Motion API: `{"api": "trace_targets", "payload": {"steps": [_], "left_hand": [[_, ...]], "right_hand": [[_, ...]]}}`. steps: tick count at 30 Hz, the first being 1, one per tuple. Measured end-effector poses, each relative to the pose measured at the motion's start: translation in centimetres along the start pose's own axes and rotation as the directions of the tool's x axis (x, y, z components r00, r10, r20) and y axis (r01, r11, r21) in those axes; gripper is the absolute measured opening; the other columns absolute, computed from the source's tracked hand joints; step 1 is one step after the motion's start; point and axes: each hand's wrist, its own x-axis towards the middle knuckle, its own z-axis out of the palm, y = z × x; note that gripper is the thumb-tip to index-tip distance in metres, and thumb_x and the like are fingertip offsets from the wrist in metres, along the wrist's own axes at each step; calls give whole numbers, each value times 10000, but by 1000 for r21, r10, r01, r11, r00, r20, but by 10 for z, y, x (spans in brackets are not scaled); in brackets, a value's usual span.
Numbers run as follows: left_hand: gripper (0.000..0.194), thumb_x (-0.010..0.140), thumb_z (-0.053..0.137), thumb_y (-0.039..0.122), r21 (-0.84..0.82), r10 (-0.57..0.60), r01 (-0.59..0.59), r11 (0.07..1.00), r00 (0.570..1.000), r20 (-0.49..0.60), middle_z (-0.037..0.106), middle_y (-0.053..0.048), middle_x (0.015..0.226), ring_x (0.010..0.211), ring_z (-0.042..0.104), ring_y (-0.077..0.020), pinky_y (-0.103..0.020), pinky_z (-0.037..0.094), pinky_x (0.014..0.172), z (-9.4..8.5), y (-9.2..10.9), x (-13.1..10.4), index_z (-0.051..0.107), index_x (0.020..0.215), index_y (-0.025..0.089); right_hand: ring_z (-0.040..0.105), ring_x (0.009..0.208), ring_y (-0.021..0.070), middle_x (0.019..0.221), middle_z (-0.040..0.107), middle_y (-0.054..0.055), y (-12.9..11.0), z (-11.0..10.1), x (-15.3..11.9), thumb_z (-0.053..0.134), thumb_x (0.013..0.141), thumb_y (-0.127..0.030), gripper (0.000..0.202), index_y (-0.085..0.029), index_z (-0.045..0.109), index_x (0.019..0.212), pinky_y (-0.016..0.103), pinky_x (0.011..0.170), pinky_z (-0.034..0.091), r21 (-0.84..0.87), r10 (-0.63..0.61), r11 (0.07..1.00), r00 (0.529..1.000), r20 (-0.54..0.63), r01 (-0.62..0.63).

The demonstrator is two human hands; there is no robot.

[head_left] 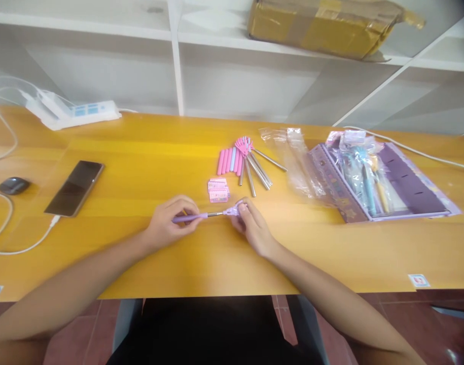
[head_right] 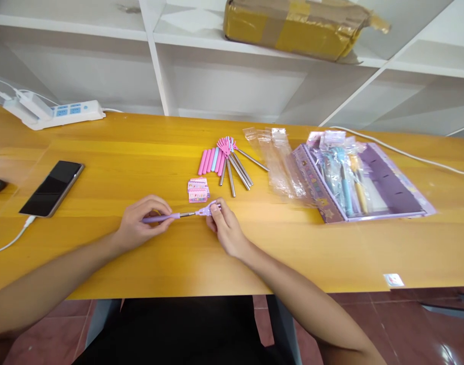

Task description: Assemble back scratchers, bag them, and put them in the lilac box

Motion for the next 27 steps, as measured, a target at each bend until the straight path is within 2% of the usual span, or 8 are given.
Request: {"api": "trace_targets", "payload": {"steps": [3,5,8,10,12,18,22,27], "left_hand": [[69,941,753,224,-38,-71,72,997,996,47,739,-79,1015,874,728,-173,-277,613,712,0,-5,2,699,981,205],[111,989,700,277,-104,-191,211,972,966,175,738,-70,990,761,714,-147,-261,591,644,1,-7,1,694,1074,206],[281,1069,586,360,-168,-318,444,880,814,486,755,-38,941,608,655,-112,-243,553,574,2,-7,-2,618,1314,227],[308,1097,532,396,-164,-316,506,847,726,611,766,-39,973,600,632,-102,-238,532,574,2,-5,-2,595,1356,240],[290,1112,500,421,-160,-307,520,839,696,649,755,-33,974,596,605,-95,-233,503,573,1,-3,-1,618,1304,238],[314,1115,465,493,-240,-348,622,745,669,657,625,23,816,600,552,-113,-238,450,553,-3,3,1,592,1223,227],[292,1124,444,474,-175,-284,548,818,650,705,594,33,750,631,550,-128,-253,450,609,-5,11,2,594,1096,226],[348,1130,408,455,-81,-240,463,883,593,769,631,33,731,546,553,-110,-249,444,586,1,23,1,563,924,221]], "right_hand": [[332,551,108,629,400,-57,-7,-9,9,491,1056,-703,516,-223,442,877,259,541,271,52,45,998,999,26,-46],[314,545,98,636,378,-62,-11,-14,14,558,1020,-714,528,-219,453,869,249,524,241,86,70,994,997,32,-73],[302,537,87,643,365,-64,-12,-18,16,615,981,-730,547,-215,469,865,241,512,214,121,74,989,996,54,-80],[308,541,85,653,377,-60,-10,-18,16,629,970,-735,553,-211,484,869,239,514,217,137,65,988,995,82,-76],[321,551,82,685,407,-50,-7,-17,15,627,973,-731,549,-205,498,880,240,521,225,170,55,983,992,115,-74],[332,570,109,665,405,-33,0,-14,15,511,1010,-771,589,-189,572,946,259,533,256,170,-14,985,966,257,-32],[386,627,118,806,493,13,2,-10,11,497,1046,-719,567,-183,656,1140,264,565,317,120,-17,992,933,359,-28],[441,712,135,923,546,45,4,-3,5,361,1118,-651,630,-191,598,1477,271,629,360,37,-136,990,883,450,133]]}}
